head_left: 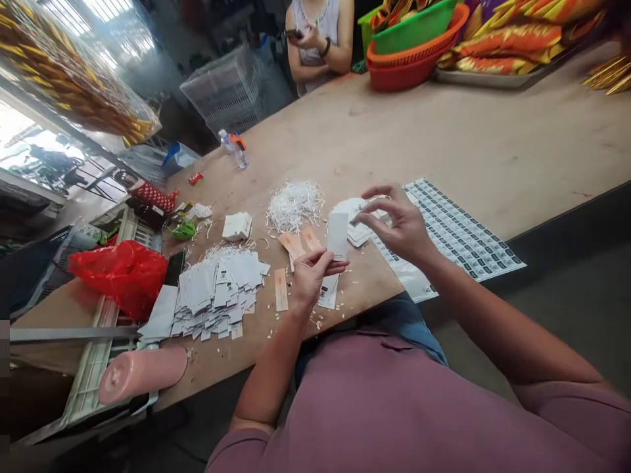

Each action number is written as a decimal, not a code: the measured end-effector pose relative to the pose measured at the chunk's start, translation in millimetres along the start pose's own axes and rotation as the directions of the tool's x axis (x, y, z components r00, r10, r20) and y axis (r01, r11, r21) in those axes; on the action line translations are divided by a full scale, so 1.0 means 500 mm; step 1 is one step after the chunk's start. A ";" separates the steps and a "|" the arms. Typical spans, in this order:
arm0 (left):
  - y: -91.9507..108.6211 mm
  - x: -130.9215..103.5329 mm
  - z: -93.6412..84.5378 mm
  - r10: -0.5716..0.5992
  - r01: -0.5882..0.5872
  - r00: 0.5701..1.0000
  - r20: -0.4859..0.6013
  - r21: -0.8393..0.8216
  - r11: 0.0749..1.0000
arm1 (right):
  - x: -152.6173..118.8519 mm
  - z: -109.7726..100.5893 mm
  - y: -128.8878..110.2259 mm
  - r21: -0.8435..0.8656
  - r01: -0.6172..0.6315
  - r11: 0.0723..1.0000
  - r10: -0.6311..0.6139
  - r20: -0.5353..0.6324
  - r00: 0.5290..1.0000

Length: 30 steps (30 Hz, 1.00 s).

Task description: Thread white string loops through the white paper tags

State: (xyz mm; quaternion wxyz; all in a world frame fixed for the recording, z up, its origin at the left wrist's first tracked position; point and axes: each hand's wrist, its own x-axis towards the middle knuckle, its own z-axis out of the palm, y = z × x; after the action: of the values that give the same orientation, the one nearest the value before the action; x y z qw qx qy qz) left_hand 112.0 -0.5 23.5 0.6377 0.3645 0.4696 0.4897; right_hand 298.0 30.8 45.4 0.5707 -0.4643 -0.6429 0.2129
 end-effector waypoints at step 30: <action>0.004 -0.035 -0.036 0.029 -0.027 0.999 -0.018 0.075 0.997 | -0.024 0.074 -0.027 -0.336 -0.035 0.941 0.204 0.480 0.853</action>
State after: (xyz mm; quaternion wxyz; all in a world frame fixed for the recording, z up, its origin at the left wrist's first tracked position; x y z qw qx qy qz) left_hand 92.8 -17.0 24.3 0.6121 0.3901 0.4886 0.4841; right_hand 258.0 23.7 40.0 0.2847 -0.5162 -0.7655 0.2578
